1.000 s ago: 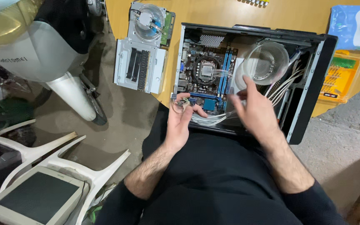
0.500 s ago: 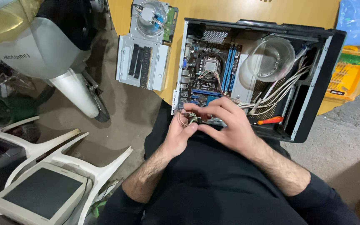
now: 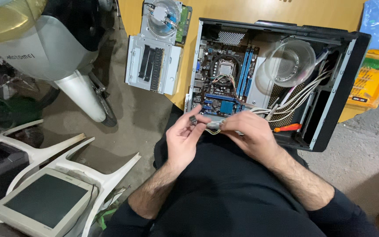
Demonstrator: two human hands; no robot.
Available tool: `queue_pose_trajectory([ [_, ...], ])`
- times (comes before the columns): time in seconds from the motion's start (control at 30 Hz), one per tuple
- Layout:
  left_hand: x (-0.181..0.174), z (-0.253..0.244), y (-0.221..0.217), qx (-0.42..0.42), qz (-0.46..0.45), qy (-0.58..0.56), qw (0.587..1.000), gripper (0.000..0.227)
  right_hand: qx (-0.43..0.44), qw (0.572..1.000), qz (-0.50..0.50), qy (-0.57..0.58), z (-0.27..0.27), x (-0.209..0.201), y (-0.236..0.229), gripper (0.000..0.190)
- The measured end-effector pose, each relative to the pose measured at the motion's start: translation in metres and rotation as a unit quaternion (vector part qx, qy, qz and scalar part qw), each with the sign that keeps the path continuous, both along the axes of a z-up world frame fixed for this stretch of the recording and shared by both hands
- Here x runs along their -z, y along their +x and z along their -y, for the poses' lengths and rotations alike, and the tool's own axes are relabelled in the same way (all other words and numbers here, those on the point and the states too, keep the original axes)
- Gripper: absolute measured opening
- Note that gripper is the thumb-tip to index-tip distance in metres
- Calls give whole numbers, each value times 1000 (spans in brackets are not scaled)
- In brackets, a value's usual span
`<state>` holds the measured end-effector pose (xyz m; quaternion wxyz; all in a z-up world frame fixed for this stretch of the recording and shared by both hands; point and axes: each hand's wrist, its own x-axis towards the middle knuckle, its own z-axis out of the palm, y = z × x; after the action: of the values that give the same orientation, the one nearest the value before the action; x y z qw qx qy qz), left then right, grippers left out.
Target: The person is assembling a desktop computer. They use a screwdriver to secure components inside the case and connect various internal cables to the motherboard.
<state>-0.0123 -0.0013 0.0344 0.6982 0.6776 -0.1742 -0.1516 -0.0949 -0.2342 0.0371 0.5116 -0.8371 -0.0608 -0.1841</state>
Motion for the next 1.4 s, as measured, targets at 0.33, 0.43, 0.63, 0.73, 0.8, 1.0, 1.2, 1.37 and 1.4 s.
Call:
queue_pose_trajectory([
  [0.33, -42, 7, 4, 32, 95, 33, 994, 19, 25, 934, -67, 350, -4, 27, -10, 20],
  [0.43, -35, 10, -1, 34, 112, -3, 993, 15, -3, 917, -52, 396, -4, 32, -14, 21],
  [0.63, -32, 14, -7, 38, 109, -23, 993, 15, -57, 893, -62, 441, -2, 35, -21, 18],
  [0.73, -34, 13, -4, 41, 115, -19, 992, 14, -63, 910, -51, 406, -4, 21, -16, 27],
  [0.8, -32, 12, -3, 41, 121, -15, 992, 14, -61, 923, -38, 377, -7, 5, -10, 32],
  [1.0, -30, 12, -5, 16, 137, -9, 990, 12, -29, 929, -21, 368, -15, -1, -14, 28],
  [1.2, -33, 13, -4, 6, 144, -17, 989, 11, -2, 947, -4, 320, -14, -2, -10, 25],
  [1.37, -29, 11, -5, -10, 151, -6, 989, 15, -16, 957, -3, 288, -15, -6, -4, 22],
  [1.4, -28, 11, -5, -10, 150, -7, 989, 15, -16, 957, -3, 288, -15, -8, -3, 22],
])
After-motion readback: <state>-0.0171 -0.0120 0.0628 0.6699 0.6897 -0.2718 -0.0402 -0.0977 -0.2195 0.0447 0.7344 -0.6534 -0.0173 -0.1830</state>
